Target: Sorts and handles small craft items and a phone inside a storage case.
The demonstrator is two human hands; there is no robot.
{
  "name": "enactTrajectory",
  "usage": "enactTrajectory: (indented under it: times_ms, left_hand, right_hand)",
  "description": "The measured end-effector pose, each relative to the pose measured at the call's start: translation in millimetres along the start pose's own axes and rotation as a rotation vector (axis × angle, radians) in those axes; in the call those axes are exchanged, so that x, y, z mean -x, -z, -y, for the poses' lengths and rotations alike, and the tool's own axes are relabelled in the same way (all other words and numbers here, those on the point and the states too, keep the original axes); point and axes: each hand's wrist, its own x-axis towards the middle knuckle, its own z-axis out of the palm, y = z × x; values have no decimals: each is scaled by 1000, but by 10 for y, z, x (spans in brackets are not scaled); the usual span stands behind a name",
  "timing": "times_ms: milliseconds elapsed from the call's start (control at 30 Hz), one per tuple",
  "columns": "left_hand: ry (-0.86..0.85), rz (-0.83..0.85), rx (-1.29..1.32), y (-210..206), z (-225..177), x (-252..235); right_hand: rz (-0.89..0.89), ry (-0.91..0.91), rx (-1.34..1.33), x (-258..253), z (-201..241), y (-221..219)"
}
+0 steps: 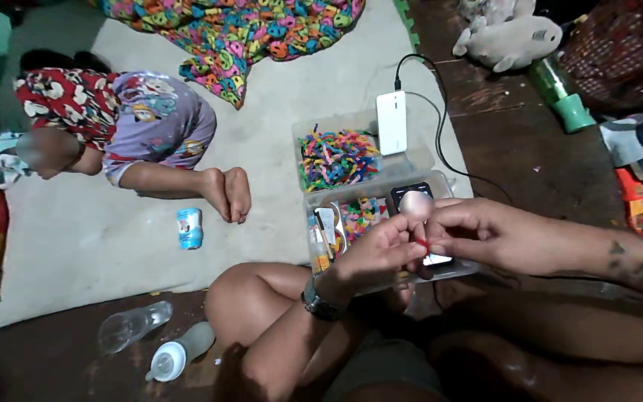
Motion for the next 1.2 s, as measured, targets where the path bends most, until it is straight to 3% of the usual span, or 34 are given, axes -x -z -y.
enactTrajectory:
  times_ms: [100,267,533,633,800,1033,1200]
  left_hand:
    - [-56,-70,-83,-12,15,16]
    - [-86,-174,-194,-57,20,2]
    - [-32,-109,-465,-98,-36,-25]
    - [-50,-109,-393,-94,-19,-10]
    - [-81,-297,-413,-92,-9,3]
    - [-170,-448,-299,-234,-9,-22]
    - [-253,-500,-458,-276,109,-62]
  right_hand:
    - [14,-229,-108,-8,55,0]
    - [-65,-322,-34,-21,127,-35]
    - [-136,-514,-555,-45,85,-81]
    - [-162,-416,-411,-35,65,-73]
    - [-249,-89,35,-11,49,-19]
    - [-226,-118,51,-8,191,-23]
    - [-311,-36,183,-44,171,-84]
